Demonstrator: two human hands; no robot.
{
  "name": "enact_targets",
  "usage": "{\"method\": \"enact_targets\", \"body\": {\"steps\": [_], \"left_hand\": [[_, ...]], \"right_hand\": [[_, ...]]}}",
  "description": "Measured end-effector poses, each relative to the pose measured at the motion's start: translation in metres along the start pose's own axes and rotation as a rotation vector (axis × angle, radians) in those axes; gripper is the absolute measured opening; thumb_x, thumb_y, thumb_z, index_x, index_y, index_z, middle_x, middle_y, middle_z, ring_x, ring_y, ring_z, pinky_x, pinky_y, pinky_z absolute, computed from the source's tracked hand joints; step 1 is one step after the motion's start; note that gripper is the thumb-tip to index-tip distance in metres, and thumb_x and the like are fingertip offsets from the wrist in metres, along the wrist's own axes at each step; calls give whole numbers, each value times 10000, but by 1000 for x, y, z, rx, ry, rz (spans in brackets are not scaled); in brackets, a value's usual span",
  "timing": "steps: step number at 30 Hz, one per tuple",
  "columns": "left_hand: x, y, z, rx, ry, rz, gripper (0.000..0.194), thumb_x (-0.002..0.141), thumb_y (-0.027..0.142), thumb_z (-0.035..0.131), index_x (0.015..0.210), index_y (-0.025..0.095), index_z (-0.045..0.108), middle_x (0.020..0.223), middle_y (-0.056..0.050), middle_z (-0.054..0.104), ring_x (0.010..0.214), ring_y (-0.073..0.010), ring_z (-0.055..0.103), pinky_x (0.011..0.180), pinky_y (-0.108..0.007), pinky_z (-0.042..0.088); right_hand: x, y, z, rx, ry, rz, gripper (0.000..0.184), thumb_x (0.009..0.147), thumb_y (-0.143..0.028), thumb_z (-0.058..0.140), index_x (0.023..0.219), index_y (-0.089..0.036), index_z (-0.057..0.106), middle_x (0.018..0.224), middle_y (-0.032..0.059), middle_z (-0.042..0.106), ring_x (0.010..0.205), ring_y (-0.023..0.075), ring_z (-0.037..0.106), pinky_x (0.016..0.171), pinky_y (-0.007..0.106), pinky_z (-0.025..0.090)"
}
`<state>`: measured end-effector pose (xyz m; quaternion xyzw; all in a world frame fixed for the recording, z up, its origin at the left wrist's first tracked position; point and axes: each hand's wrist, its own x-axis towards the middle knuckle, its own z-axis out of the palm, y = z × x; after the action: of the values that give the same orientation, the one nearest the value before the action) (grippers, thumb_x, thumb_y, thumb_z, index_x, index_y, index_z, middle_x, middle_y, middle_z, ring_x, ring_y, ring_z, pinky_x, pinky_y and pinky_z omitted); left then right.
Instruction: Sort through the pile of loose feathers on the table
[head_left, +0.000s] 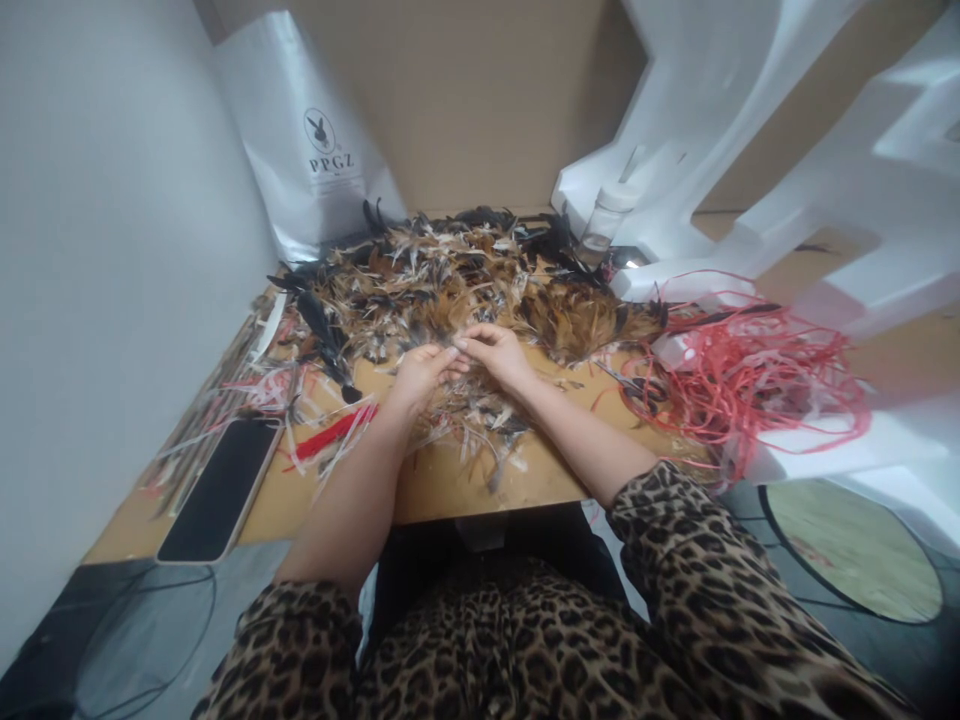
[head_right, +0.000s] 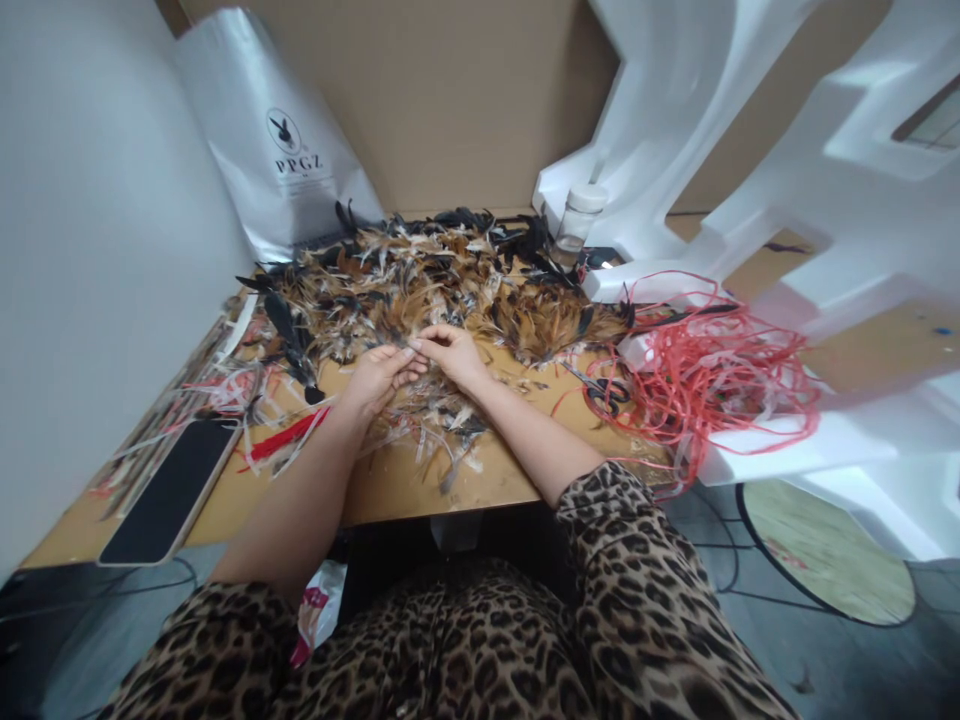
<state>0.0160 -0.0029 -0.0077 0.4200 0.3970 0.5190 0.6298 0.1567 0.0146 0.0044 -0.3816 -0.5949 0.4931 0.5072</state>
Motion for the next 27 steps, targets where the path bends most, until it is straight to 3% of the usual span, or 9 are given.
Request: {"method": "enact_targets", "body": {"steps": [3,6,11,19,23,27], "left_hand": [[-1,2,-1,-123,22,-22,200,607,254,719,649,107,589,722,-65,673,671,-113,626,634,-216,467],[-1,2,-3,-164,-13,-45,180,631,237,706,687,100,604,840,-94,682,760,-123,631,726,-243,468],[0,-1,-3,-142,-58,-56,191,647,239,697,743,87,633,844,-106,681,800,-150,634,781,-288,468],[1,0,-5,-144,12,-12,182,651,242,695,698,89,609,843,-108,685,773,-138,643,720,-239,478],[2,6,-9,-146,74,35,199,678,243,674,790,85,627,773,-89,684,703,-116,645,641,-192,478],[2,11,-13,-184,122,95,206,697,251,657,827,96,625,787,-72,683,685,-99,643,616,-168,475]], "right_hand": [[-1,-2,-3,-186,-55,-157,284,641,-369,649,837,-171,597,822,34,603,739,139,546,707,269,424],[-4,-4,-5,-509,-84,-348,242,693,-318,614,890,-179,602,890,51,596,826,165,538,764,288,388],[-8,-4,-4,-853,-50,-419,170,754,-303,550,851,-169,588,809,47,593,795,179,519,766,303,324],[-5,-6,-8,-804,-81,-421,205,730,-313,578,867,-161,599,813,36,611,750,157,525,730,282,337],[-7,-13,-14,-639,-198,-286,163,735,-294,559,787,-146,604,700,9,599,612,108,493,622,240,350],[-15,-24,-14,-518,-415,-179,150,715,-271,568,759,-135,615,685,4,601,584,86,482,584,220,352]]}}
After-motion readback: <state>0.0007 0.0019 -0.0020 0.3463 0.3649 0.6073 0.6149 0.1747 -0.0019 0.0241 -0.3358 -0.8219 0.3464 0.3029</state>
